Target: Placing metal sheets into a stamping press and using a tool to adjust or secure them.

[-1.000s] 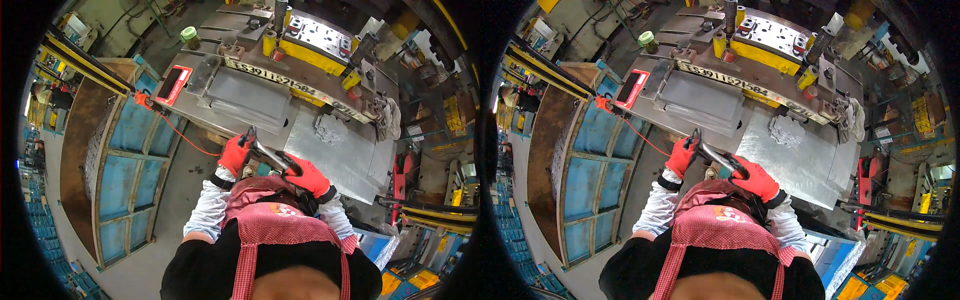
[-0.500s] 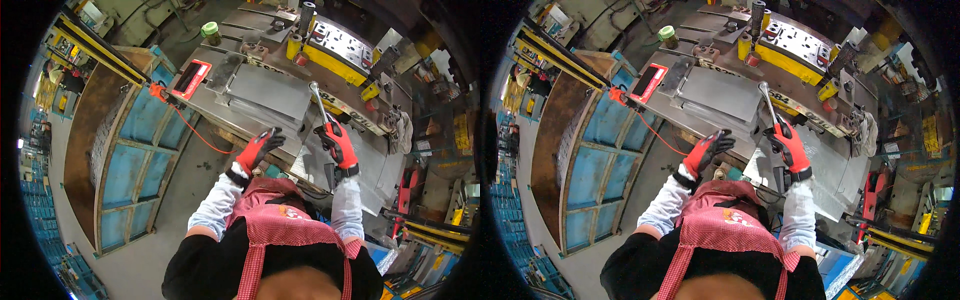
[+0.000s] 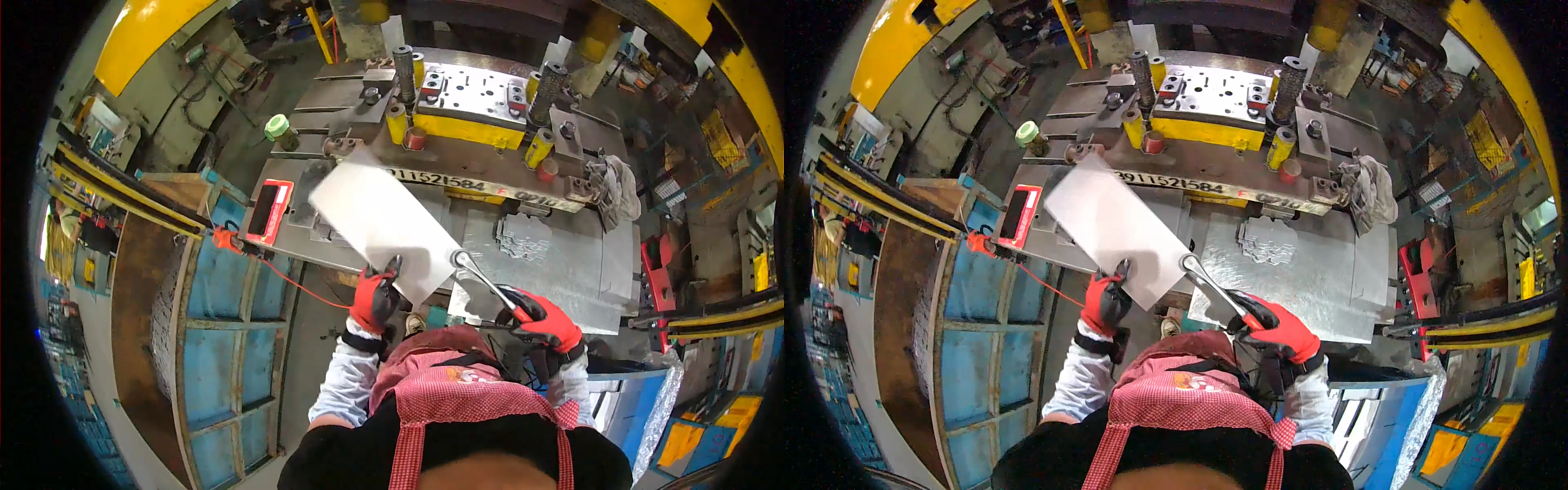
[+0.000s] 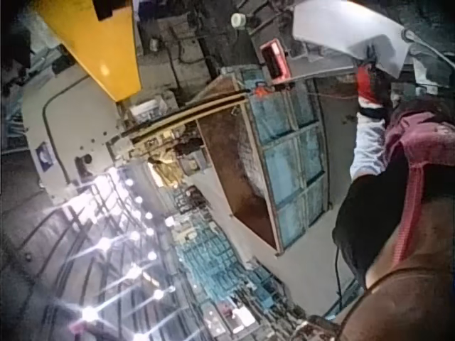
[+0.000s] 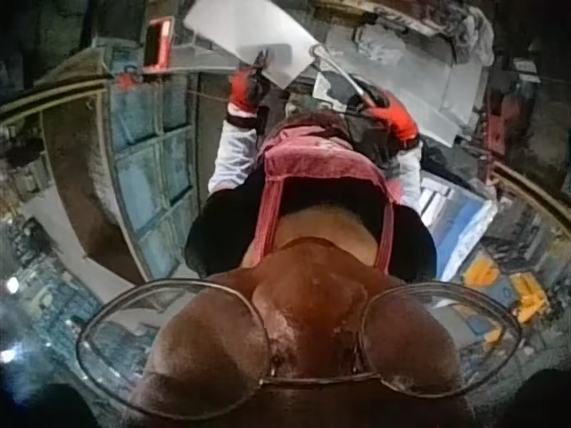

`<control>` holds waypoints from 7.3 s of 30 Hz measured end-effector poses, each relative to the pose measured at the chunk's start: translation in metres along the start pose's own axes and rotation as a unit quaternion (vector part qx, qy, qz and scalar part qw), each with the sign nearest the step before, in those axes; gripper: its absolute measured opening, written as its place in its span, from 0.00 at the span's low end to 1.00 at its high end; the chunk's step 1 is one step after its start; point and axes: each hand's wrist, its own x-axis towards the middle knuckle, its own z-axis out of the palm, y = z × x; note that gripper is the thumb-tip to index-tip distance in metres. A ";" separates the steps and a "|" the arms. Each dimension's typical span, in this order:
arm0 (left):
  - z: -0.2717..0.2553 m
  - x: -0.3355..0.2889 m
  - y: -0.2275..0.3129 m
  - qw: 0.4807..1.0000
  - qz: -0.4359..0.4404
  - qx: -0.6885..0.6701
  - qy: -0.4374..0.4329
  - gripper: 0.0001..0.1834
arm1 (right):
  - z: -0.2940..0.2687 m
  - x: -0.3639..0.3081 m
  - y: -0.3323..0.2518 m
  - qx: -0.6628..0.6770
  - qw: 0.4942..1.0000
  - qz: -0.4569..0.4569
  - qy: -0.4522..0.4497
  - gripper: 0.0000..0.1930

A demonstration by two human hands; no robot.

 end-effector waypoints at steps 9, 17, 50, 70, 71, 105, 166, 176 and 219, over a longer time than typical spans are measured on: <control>0.094 0.201 0.003 0.962 -0.020 -0.147 -0.230 0.12 | 0.011 0.004 -0.012 0.149 0.973 -0.050 0.169 0.33; 0.102 0.265 -0.053 0.962 0.014 -0.023 -0.272 0.17 | -0.001 0.050 -0.037 0.141 0.967 -0.067 0.200 0.30; 0.142 0.158 0.006 0.869 -0.241 -0.428 -0.055 0.25 | -0.110 -0.024 0.177 0.319 0.839 -0.168 0.406 0.06; 0.141 0.158 0.011 0.854 -0.257 -0.449 -0.058 0.18 | -0.106 -0.027 0.170 0.293 0.831 -0.137 0.453 0.09; 0.141 0.158 0.009 0.853 -0.247 -0.456 -0.066 0.18 | -0.108 -0.027 0.173 0.287 0.833 -0.134 0.454 0.09; 0.148 0.158 0.010 0.857 -0.261 -0.437 -0.080 0.19 | -0.115 -0.032 0.182 0.349 0.837 -0.177 0.383 0.08; 0.109 0.129 -0.004 0.889 -0.232 -0.377 -0.118 0.27 | -0.091 -0.045 0.189 0.389 0.839 -0.117 0.362 0.17; 0.014 -0.025 -0.136 0.793 -0.021 0.600 -0.103 0.27 | -0.090 -0.042 0.179 0.409 0.845 -0.093 0.332 0.19; 0.008 -0.009 -0.154 0.799 -0.121 0.567 -0.159 0.24 | -0.095 -0.046 0.184 0.352 0.866 -0.068 0.348 0.11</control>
